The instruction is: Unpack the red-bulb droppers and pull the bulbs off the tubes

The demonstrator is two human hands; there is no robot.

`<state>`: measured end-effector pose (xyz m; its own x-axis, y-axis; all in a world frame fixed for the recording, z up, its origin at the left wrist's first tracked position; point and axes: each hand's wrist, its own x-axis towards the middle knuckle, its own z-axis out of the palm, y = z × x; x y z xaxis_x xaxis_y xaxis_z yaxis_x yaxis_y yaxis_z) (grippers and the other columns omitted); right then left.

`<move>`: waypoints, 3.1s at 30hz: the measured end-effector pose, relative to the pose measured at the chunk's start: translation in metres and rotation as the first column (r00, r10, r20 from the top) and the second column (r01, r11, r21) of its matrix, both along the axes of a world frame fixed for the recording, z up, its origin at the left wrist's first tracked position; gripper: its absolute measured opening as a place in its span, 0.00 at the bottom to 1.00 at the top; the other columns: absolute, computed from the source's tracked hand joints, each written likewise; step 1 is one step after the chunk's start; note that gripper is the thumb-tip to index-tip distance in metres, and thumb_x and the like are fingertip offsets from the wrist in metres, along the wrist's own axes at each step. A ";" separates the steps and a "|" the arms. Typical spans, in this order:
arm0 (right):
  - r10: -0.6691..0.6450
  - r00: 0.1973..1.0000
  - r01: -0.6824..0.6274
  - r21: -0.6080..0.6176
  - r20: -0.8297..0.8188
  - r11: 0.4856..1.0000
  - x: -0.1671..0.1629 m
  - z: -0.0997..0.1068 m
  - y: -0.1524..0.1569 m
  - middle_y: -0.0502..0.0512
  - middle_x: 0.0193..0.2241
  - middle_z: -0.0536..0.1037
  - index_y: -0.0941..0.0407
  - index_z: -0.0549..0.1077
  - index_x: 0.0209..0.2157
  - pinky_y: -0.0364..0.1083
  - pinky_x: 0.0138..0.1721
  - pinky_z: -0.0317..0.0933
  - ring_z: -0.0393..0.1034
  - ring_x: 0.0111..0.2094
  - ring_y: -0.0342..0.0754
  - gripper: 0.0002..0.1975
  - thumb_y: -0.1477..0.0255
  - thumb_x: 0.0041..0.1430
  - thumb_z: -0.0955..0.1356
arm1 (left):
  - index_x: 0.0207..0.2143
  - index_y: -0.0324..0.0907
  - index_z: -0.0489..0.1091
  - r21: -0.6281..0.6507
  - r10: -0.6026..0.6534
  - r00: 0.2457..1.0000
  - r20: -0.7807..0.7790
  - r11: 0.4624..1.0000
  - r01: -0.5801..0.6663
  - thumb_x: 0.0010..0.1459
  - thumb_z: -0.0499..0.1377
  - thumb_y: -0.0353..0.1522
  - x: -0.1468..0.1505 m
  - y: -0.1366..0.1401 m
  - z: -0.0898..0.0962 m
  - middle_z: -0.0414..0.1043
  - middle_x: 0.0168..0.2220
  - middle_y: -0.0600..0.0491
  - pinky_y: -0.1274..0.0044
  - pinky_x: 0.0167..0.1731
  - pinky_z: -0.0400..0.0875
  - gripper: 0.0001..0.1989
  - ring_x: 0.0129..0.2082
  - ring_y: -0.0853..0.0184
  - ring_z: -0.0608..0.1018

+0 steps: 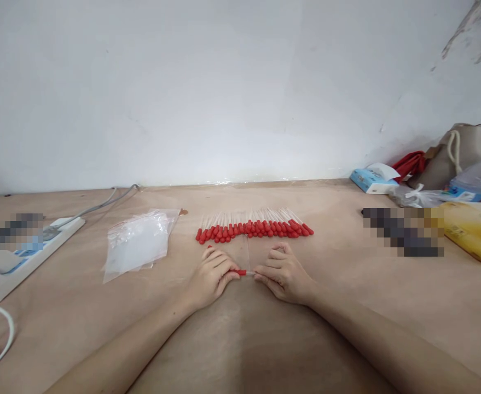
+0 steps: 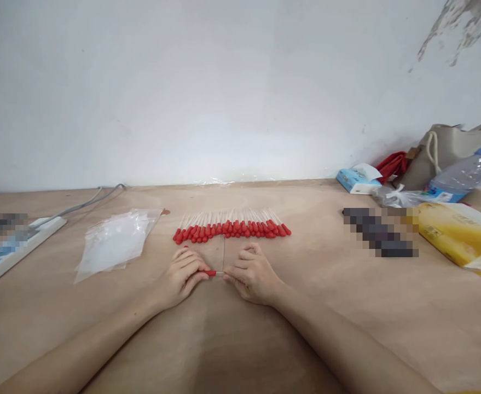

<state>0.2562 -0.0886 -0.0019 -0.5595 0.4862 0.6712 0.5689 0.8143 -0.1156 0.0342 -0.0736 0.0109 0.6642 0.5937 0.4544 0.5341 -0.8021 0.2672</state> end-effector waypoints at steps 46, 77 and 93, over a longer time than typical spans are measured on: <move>-0.219 0.970 0.193 0.212 0.106 0.958 -0.006 -0.001 0.033 0.50 0.18 0.66 0.57 0.63 0.20 0.44 0.33 0.48 0.56 0.23 0.42 0.11 0.79 0.55 0.59 | 0.31 0.40 0.65 -0.502 0.565 0.783 0.261 0.772 -0.390 0.47 0.59 0.41 -0.061 0.022 -0.009 0.67 0.26 0.55 0.79 0.23 0.63 0.14 0.24 0.71 0.68; -0.201 0.975 0.216 -0.173 0.099 0.961 -0.015 0.003 0.018 0.58 0.33 0.72 0.58 0.70 0.37 0.48 0.39 0.52 0.62 0.36 0.48 0.17 0.59 0.57 0.60 | 0.26 0.41 0.67 -0.107 0.378 0.926 -0.021 0.920 -0.378 0.49 0.57 0.47 0.054 0.096 0.027 0.67 0.33 0.50 0.68 0.42 0.61 0.17 0.40 0.60 0.68; -0.329 0.873 0.332 -0.055 -0.360 0.942 0.013 -0.001 0.019 0.65 0.50 0.58 0.56 0.53 0.56 0.56 0.50 0.56 0.55 0.53 0.56 0.30 0.66 0.53 0.65 | 0.33 0.41 0.65 -0.172 0.357 0.905 0.231 0.931 -0.323 0.58 0.49 0.37 0.004 0.040 0.019 0.69 0.31 0.52 0.75 0.33 0.64 0.10 0.32 0.67 0.70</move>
<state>0.2689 -0.0692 -0.0031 -0.0878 0.5938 0.7998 0.7258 0.5880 -0.3569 0.0385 -0.0335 0.0294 0.2843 0.8263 0.4863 0.6686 -0.5344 0.5171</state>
